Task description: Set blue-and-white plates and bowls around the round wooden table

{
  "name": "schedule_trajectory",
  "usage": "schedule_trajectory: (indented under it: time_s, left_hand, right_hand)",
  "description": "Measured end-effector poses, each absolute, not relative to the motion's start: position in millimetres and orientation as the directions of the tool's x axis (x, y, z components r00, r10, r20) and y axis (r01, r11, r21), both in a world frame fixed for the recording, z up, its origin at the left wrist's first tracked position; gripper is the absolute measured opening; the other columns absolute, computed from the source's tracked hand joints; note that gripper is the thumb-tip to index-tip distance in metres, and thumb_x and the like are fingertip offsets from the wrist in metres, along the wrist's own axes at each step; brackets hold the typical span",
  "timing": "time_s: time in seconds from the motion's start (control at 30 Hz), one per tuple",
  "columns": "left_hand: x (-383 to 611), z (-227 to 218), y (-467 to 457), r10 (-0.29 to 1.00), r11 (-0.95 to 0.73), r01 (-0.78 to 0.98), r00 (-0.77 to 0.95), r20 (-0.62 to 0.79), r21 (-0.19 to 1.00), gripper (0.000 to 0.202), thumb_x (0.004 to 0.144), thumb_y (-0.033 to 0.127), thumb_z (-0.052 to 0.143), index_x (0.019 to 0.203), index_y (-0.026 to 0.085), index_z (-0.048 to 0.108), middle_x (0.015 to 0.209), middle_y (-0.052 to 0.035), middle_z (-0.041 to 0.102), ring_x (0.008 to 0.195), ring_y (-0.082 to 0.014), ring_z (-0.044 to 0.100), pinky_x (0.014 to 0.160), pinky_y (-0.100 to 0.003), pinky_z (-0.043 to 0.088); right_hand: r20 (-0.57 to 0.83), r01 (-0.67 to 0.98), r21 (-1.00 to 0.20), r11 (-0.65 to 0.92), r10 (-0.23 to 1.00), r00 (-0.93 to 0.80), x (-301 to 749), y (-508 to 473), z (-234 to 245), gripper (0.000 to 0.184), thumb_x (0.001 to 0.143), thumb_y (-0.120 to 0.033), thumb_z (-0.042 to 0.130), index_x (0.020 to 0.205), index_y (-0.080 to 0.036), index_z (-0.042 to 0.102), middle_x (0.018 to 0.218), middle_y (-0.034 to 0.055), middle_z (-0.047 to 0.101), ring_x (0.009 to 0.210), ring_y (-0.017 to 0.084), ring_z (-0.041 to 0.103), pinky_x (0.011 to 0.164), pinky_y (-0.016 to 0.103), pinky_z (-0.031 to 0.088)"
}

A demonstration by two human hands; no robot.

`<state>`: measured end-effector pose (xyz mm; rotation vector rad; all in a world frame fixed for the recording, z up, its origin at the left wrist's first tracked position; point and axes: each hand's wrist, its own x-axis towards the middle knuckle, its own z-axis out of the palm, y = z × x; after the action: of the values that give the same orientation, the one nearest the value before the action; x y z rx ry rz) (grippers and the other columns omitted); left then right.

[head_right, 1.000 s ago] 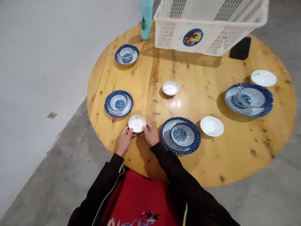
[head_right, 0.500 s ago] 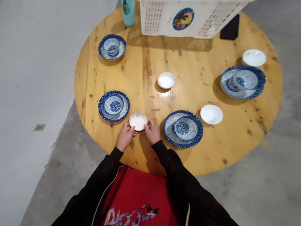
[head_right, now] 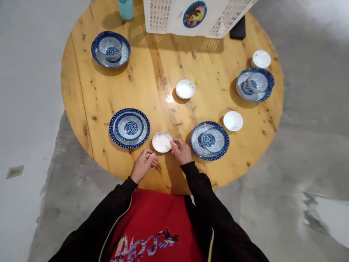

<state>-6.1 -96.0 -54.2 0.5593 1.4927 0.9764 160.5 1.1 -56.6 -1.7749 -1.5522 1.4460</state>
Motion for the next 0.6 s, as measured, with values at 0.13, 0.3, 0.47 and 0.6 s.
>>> schedule_trajectory:
  time_s: [0.13,0.3,0.47,0.6]
  left_hand:
    - [-18.1,-53.1,-95.4,0.830,0.534,-0.151,-0.097,-0.550,0.832,0.023,0.091,0.042,0.057,0.093,0.020,0.051,0.072,0.0004,0.066,0.061,-0.0136,0.067,0.057,-0.023,0.054]
    - [-33.6,-56.5,-105.5,0.840,0.542,-0.035,-0.005,-0.543,0.839,0.018,0.093,0.039,0.050,0.089,0.021,0.053,0.075,0.0006,0.066,0.064,-0.0137,0.068,0.059,-0.022,0.051]
    - [-44.8,-58.8,-116.1,0.842,0.537,0.035,0.036,-0.538,0.843,0.021,0.095,0.042,0.046,0.090,0.023,0.054,0.077,0.0009,0.065,0.068,-0.0140,0.068,0.060,-0.022,0.049]
    - [-50.0,-55.9,-121.6,0.836,0.549,0.062,-0.020,-0.548,0.834,0.021,0.095,0.040,0.044,0.091,0.023,0.054,0.078,-0.0001,0.065,0.068,-0.0151,0.068,0.062,-0.024,0.050]
  right_hand:
    - [-0.394,0.599,-0.755,-0.267,0.915,-0.090,157.5,-0.8,-52.9,0.051,0.084,-0.066,0.056,0.097,-0.018,0.067,0.061,0.0035,0.068,0.054,0.021,0.066,0.055,0.030,0.052]
    - [-0.206,0.728,-0.655,-0.204,0.975,0.088,159.3,43.0,-45.4,0.049,0.087,-0.063,0.055,0.097,-0.017,0.070,0.071,0.0085,0.074,0.065,0.023,0.070,0.058,0.029,0.052]
    - [-0.175,0.598,-0.760,-0.256,0.966,0.191,140.1,145.6,-45.2,0.044,0.087,-0.055,0.062,0.099,-0.013,0.068,0.071,0.0073,0.073,0.055,0.017,0.067,0.053,0.025,0.051]
    - [-0.358,0.339,-0.816,-0.468,0.870,0.338,118.9,208.0,-51.1,0.031,0.087,-0.042,0.069,0.086,-0.011,0.064,0.053,0.0016,0.063,0.038,0.012,0.055,0.036,0.021,0.041]
